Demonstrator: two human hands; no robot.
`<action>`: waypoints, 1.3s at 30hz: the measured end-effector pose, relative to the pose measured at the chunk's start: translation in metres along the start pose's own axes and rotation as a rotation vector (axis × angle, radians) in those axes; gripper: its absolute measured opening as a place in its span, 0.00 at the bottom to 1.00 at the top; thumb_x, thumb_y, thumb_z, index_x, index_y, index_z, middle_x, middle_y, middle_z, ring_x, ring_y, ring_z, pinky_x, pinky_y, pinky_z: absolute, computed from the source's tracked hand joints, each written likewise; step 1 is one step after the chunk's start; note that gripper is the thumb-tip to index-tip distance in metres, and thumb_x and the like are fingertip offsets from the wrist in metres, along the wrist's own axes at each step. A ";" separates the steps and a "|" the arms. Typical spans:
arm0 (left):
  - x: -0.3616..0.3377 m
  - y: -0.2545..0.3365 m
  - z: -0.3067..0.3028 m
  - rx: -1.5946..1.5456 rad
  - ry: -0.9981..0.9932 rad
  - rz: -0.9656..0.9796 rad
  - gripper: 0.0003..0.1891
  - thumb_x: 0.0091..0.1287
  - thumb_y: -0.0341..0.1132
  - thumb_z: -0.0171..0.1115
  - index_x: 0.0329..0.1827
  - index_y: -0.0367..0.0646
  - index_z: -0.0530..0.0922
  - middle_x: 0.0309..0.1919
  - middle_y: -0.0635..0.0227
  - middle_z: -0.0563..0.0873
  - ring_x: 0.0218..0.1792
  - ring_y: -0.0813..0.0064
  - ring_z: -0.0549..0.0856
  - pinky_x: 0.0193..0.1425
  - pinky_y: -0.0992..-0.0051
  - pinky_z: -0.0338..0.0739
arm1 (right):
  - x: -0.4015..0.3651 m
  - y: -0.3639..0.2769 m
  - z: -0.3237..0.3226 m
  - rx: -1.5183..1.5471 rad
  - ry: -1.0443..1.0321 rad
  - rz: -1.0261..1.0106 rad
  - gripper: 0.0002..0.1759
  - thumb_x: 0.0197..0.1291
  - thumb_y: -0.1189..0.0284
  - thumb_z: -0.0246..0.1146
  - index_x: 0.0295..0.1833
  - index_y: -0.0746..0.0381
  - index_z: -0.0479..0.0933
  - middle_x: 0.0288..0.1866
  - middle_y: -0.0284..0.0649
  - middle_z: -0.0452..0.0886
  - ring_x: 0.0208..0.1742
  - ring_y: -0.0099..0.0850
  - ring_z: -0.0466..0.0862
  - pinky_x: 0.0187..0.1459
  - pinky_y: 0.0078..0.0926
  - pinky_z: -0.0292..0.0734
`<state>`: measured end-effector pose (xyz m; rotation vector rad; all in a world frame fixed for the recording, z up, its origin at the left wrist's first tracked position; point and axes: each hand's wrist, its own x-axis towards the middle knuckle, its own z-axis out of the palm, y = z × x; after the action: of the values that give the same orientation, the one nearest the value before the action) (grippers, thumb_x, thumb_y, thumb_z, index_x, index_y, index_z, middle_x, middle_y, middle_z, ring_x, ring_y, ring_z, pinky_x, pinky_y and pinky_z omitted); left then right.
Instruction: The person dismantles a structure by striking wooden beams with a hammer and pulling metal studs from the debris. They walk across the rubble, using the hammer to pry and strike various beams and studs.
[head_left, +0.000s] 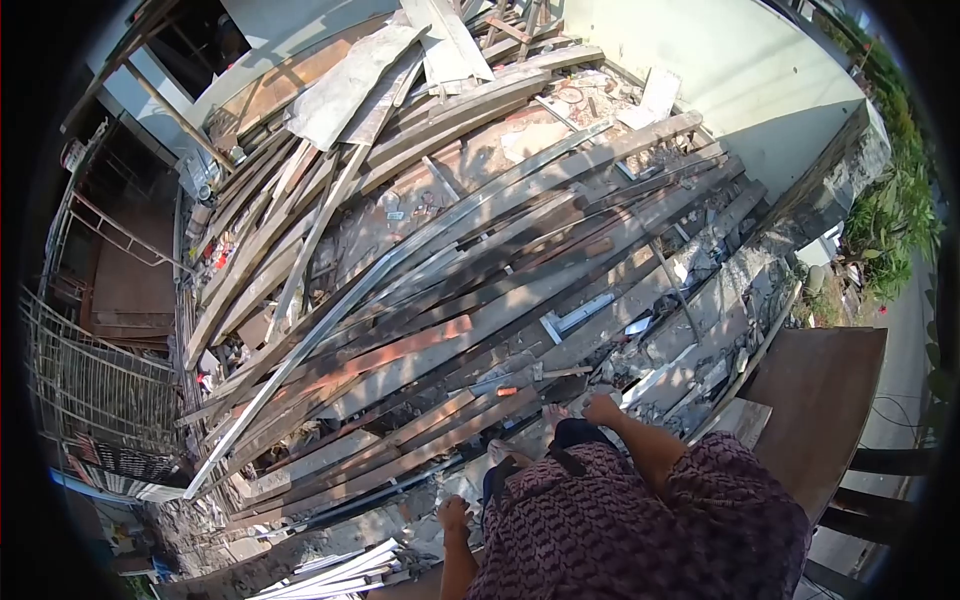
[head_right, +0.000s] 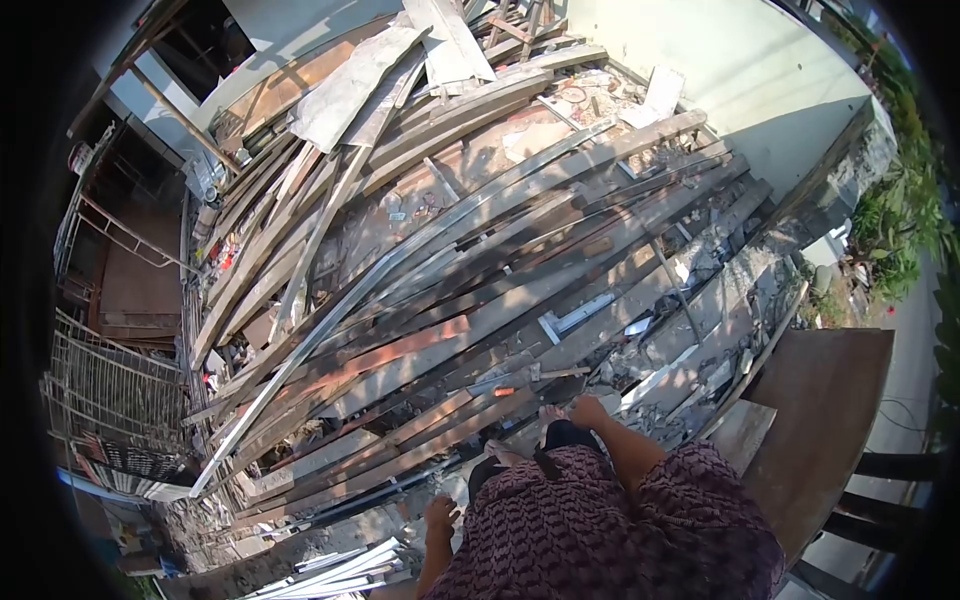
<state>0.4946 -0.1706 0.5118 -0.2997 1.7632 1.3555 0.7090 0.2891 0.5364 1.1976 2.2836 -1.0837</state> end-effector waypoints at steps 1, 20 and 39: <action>-0.003 0.005 0.003 -0.046 0.061 -0.052 0.11 0.63 0.30 0.60 0.48 0.40 0.77 0.33 0.68 0.80 0.31 0.71 0.82 0.32 0.66 0.78 | -0.003 -0.005 -0.001 -0.007 0.013 -0.004 0.21 0.46 0.61 0.62 0.44 0.62 0.85 0.42 0.54 0.85 0.46 0.48 0.85 0.52 0.40 0.79; 0.034 -0.006 -0.042 0.159 -0.172 0.336 0.15 0.63 0.33 0.61 0.52 0.41 0.75 0.37 0.63 0.82 0.39 0.65 0.84 0.41 0.59 0.80 | -0.027 -0.014 0.024 0.021 0.022 0.147 0.24 0.47 0.61 0.62 0.48 0.62 0.84 0.47 0.55 0.84 0.51 0.52 0.84 0.56 0.41 0.77; 0.005 0.058 -0.019 0.075 -0.008 -0.110 0.13 0.63 0.34 0.60 0.49 0.42 0.76 0.38 0.66 0.82 0.39 0.69 0.84 0.41 0.63 0.80 | -0.049 -0.048 0.003 0.023 0.021 0.109 0.21 0.47 0.64 0.60 0.45 0.62 0.84 0.45 0.55 0.84 0.50 0.53 0.83 0.56 0.41 0.77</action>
<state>0.4449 -0.1634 0.5474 -0.3446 1.7598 1.2086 0.6987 0.2434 0.5860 1.3315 2.1983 -1.0654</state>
